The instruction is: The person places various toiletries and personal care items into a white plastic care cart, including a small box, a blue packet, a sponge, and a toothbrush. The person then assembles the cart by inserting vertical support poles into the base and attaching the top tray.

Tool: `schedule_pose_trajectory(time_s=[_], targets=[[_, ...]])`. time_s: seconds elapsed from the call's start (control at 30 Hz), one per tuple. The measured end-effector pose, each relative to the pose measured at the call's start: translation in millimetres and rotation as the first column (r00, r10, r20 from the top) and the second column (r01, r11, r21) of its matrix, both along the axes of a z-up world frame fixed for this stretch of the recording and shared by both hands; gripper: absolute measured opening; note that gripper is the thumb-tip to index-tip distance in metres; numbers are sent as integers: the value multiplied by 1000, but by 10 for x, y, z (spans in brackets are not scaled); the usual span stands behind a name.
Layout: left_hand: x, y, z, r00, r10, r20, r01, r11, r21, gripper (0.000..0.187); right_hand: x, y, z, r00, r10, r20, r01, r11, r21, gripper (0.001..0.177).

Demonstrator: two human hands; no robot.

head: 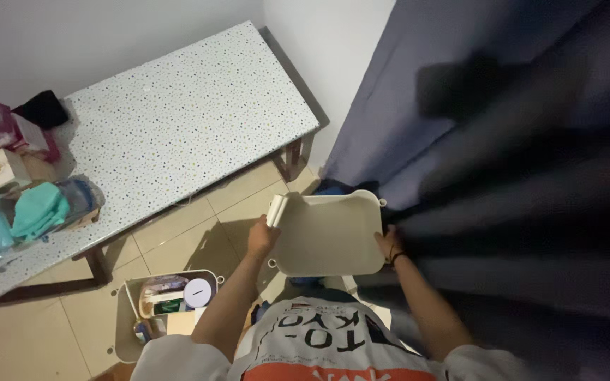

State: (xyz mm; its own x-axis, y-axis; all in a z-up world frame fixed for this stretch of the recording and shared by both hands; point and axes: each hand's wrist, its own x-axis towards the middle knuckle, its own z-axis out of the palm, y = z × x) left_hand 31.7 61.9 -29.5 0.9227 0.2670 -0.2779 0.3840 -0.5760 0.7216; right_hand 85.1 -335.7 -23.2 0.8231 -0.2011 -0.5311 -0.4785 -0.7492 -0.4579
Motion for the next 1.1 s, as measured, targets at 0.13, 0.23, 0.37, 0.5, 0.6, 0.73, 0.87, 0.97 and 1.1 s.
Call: schedule_pose_trajectory(time_s=[0.13,0.23,0.37,0.5,0.6,0.73,0.87,0.97,1.1], targets=[[58,-170,-154,981,50,-185,-43,998,44,33,58,3,24,971,-70,-228,91,993,82,70],[20,-205,-192,987,85,-138,-77,995,61,33,131,-10,5,959,-17,-283,56,990,129,61],[-52,-209,-307,980,104,-167,-90,992,89,32,184,-45,-91,959,137,-246,-98,981,167,53],[-30,-265,-465,945,185,-271,-154,979,134,33,213,-53,-220,934,101,-342,-95,995,36,48],[-59,-249,-463,973,174,-151,-153,978,138,28,242,-78,-259,941,181,-284,-124,970,209,43],[-82,-238,-336,944,219,-248,-220,975,24,31,270,-131,-212,913,215,-346,-162,971,175,43],[-68,-225,-335,914,265,-307,-301,950,-78,37,246,-82,-186,916,173,-363,-148,984,97,44],[-110,-144,-418,957,214,-196,-225,974,-35,38,219,-83,-155,926,218,-307,-198,975,98,45],[-198,-28,-520,945,190,-268,-202,979,-19,35,199,-80,-128,947,160,-278,-103,973,208,42]])
